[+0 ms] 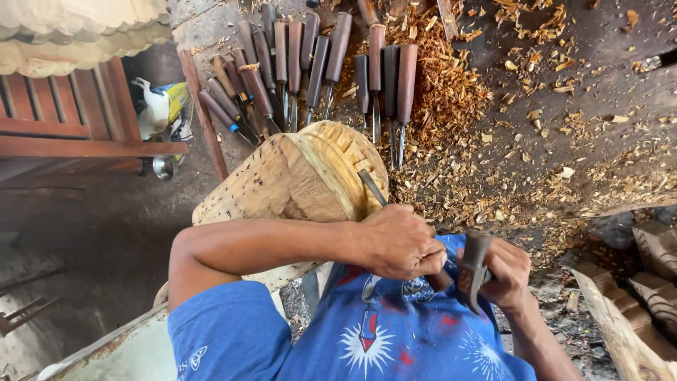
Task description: The person uses a hammer and various chisels to carve a decorative wooden architectural element, striking the chisels with the hammer and clearing away wood shavings.
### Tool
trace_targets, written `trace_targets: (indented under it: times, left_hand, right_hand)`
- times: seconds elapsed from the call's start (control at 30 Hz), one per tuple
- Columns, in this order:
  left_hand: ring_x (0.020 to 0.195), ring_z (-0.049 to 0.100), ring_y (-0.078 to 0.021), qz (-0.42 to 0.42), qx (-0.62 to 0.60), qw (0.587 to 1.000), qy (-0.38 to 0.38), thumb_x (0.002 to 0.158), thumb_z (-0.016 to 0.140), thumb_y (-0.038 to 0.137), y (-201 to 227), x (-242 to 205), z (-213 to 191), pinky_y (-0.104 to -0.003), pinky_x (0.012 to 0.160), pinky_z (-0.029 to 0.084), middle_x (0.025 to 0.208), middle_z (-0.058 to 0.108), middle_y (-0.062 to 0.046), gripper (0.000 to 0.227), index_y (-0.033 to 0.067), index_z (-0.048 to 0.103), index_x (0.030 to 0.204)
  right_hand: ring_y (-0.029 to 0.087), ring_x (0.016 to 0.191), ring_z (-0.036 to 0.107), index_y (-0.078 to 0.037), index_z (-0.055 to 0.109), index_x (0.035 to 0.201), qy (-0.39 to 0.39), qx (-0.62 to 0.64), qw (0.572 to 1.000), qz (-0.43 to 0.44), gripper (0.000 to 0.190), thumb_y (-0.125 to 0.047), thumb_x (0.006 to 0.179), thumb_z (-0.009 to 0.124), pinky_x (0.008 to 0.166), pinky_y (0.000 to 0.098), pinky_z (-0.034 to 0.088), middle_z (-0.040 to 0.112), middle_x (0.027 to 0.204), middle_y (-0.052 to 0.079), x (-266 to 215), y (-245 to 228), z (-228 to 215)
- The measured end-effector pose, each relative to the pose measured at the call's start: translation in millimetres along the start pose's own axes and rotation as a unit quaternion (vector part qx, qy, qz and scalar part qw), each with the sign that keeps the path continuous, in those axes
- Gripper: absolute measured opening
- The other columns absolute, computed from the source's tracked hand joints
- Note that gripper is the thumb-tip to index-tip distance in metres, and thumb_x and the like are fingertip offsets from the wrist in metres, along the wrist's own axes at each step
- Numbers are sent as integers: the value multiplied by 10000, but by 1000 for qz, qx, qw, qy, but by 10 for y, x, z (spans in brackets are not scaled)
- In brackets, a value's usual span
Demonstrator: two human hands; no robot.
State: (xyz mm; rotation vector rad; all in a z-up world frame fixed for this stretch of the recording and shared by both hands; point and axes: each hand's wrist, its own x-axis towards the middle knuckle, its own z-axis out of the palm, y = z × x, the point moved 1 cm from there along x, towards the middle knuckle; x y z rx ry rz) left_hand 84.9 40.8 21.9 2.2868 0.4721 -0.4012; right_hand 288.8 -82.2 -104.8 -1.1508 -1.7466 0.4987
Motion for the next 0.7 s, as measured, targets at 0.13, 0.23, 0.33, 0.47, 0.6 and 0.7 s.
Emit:
trace_targets:
  times: [0.13, 0.23, 0.33, 0.47, 0.6, 0.7]
  left_hand:
    - [641, 645, -298, 14, -17, 996, 87, 971, 453, 440, 15, -18, 67, -498, 644, 481, 648, 641, -89, 441, 156, 629, 682]
    - [589, 624, -305, -3, -13, 998, 67, 970, 452, 441, -6, -19, 99, -506, 622, 463, 606, 619, -99, 454, 149, 605, 658]
    - [563, 604, -310, 4, 5, 995, 95, 976, 452, 439, -11, -6, 123, -515, 601, 443, 578, 599, -94, 475, 144, 588, 629]
    - [552, 594, -290, 5, 16, 995, 101, 986, 444, 423, -22, 10, 163, -513, 596, 437, 576, 590, -77, 476, 153, 554, 609]
    - [566, 593, -283, 23, 7, 990, 141, 963, 454, 412, -26, 2, 193, -507, 595, 438, 572, 582, -72, 449, 172, 537, 592]
    - [556, 594, -277, 10, 8, 993, 114, 994, 438, 414, -45, 15, 194, -503, 589, 434, 577, 583, -74, 479, 149, 513, 602]
  right_hand:
    - [206, 604, 637, -93, 578, 901, 7, -28, 998, -57, 225, -39, 848, 790, 513, 339, 493, 667, 735, 71, 153, -120, -119]
    - [206, 673, 654, -117, 449, 1229, 35, -17, 995, -97, 465, -5, 919, 778, 569, 318, 533, 672, 802, 38, 203, -140, -111]
    - [218, 649, 661, -230, 327, 1481, 40, -19, 994, -101, 787, 24, 878, 765, 576, 336, 553, 670, 772, 36, 229, -192, -133]
    - [211, 702, 650, -265, 319, 1431, 46, -9, 992, -115, 737, 30, 922, 763, 604, 320, 544, 676, 833, 40, 285, -236, -170]
    - [235, 655, 674, -143, 490, 1110, 41, -22, 995, -91, 435, 41, 833, 772, 590, 366, 564, 664, 753, 59, 325, -267, -199]
    - [242, 639, 677, -95, 536, 953, 40, -27, 996, -81, 315, 40, 802, 776, 575, 371, 567, 661, 730, 69, 360, -292, -216]
